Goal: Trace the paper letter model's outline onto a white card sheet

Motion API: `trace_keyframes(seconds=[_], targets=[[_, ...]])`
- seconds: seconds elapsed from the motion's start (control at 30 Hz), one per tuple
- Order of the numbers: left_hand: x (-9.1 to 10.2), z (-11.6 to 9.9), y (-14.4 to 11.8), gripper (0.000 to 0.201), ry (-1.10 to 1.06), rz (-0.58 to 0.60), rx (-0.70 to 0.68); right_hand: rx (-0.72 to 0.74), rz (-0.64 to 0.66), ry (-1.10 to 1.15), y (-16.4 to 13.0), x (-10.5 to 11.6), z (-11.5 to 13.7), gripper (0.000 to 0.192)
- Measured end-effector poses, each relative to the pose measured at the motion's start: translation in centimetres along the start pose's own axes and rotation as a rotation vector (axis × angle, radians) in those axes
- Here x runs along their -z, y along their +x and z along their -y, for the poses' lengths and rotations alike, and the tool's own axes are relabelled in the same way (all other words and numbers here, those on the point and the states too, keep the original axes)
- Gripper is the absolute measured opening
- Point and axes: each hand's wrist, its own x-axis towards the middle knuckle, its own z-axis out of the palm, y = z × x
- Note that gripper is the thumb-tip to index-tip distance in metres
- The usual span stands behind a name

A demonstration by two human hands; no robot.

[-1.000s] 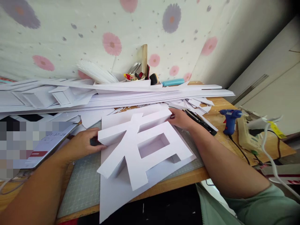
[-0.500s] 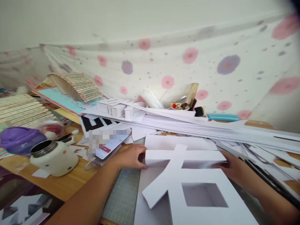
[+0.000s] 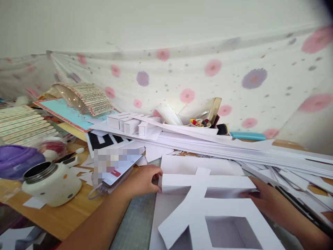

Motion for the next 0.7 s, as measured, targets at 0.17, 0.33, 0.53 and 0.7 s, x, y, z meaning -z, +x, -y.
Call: trace_keyframes(seconds=[0.17,0.33,0.53,0.7], targets=[[-0.3,-0.1,0.3,0.022,-0.014,-0.032,0.007,-0.028,0.045,-0.023,-0.4,0.9,1.0,0.026],[0.1,-0.8,0.4,0.031,0.004,-0.007,0.000,-0.030,0.030,-0.053,-0.3,1.0,1.3,0.023],[0.1,-2.3,0.6,0.028,0.146,-0.008,0.023,-0.049,-0.014,-0.082,-0.5,1.3,2.7,0.014],[-0.6,-1.3,1.2,0.024,0.175,-0.048,-0.021,-0.059,-0.059,-0.096,-0.7,1.6,3.5,0.017]])
